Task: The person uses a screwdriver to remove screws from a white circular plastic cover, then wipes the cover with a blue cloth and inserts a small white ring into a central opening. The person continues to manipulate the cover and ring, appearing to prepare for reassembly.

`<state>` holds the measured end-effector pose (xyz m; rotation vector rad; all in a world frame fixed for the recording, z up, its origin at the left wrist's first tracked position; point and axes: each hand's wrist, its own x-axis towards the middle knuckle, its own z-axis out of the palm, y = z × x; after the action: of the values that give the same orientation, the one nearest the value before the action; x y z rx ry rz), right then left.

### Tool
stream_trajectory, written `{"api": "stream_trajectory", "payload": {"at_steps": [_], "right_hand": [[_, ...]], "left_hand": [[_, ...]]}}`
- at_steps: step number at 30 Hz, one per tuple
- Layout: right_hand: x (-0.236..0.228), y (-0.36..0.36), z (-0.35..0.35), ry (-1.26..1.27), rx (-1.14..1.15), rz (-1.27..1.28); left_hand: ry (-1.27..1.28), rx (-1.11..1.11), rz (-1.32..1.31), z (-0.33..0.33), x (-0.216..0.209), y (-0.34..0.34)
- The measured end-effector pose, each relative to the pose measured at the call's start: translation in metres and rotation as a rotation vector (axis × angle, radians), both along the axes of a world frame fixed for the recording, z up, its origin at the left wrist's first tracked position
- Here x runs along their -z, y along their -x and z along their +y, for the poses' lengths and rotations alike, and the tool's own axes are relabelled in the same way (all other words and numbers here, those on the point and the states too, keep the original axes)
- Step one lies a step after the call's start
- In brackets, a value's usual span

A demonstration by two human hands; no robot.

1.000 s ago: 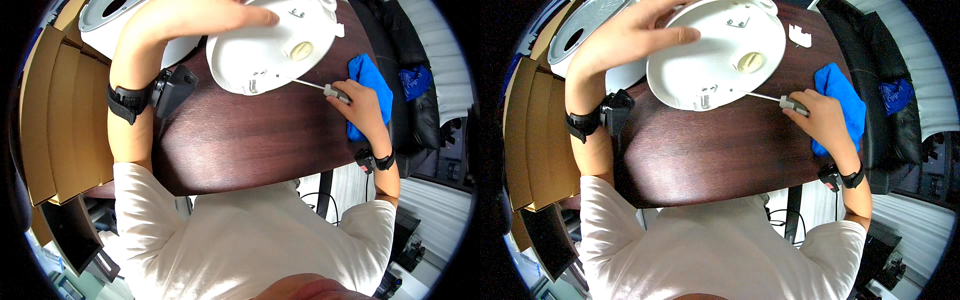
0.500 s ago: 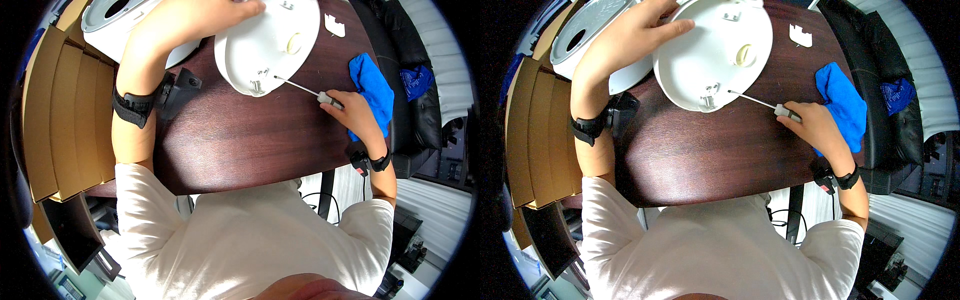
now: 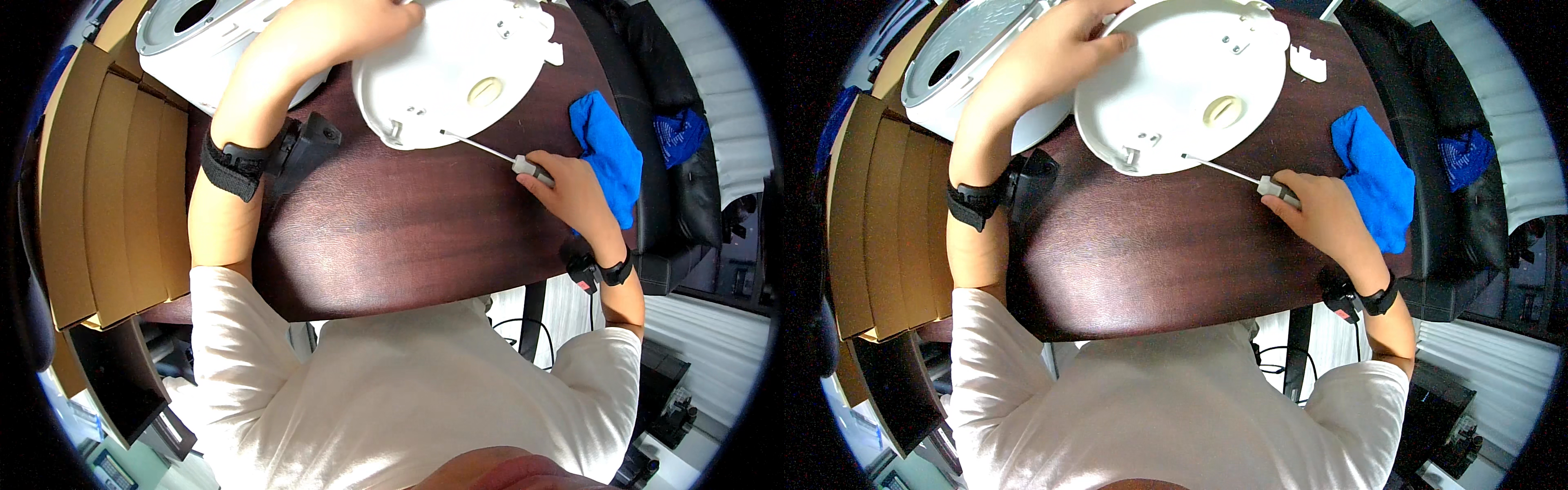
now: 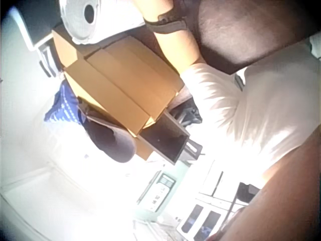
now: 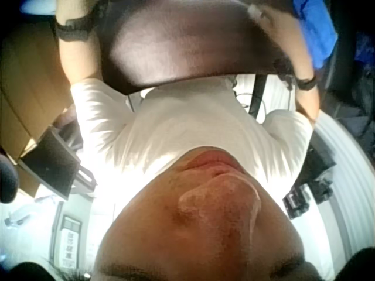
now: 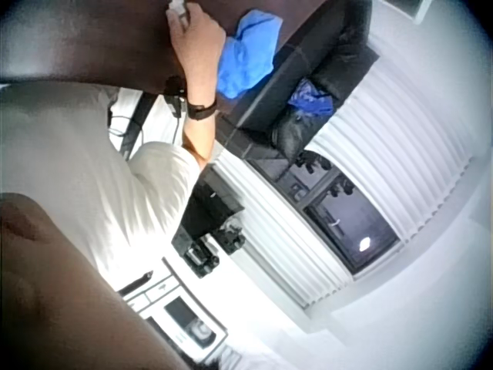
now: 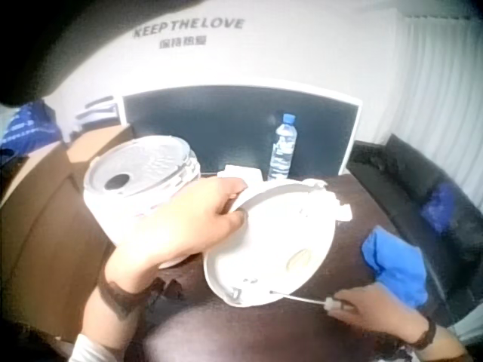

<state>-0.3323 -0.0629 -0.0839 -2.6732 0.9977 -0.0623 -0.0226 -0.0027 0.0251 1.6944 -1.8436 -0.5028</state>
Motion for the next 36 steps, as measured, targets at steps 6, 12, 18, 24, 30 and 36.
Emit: {"api": "stream_trajectory", "payload": {"at_steps": [6, 12, 18, 24, 30, 36], "right_hand": [[-0.001, -0.013, 0.011, -0.012, -0.035, -0.119], [0.001, -0.028, 0.020, -0.027, -0.083, -0.241], [-0.007, -0.032, 0.025, -0.044, -0.057, -0.249], [-0.006, -0.033, 0.027, -0.063, -0.067, -0.277], [-0.008, -0.032, 0.032, -0.121, -0.034, -0.273], [-0.005, -0.031, 0.030, -0.164, 0.005, -0.289]], "left_hand": [[0.006, -0.239, -0.017, -0.002, -0.011, 0.015], [0.128, -0.066, 0.068, 0.001, 0.006, 0.005], [0.181, -0.020, 0.078, -0.011, 0.027, 0.002], [0.254, -0.025, 0.059, -0.006, 0.022, 0.010], [0.254, -0.067, 0.099, -0.012, 0.027, 0.010], [0.341, -0.083, 0.102, -0.017, 0.034, 0.013]]}}
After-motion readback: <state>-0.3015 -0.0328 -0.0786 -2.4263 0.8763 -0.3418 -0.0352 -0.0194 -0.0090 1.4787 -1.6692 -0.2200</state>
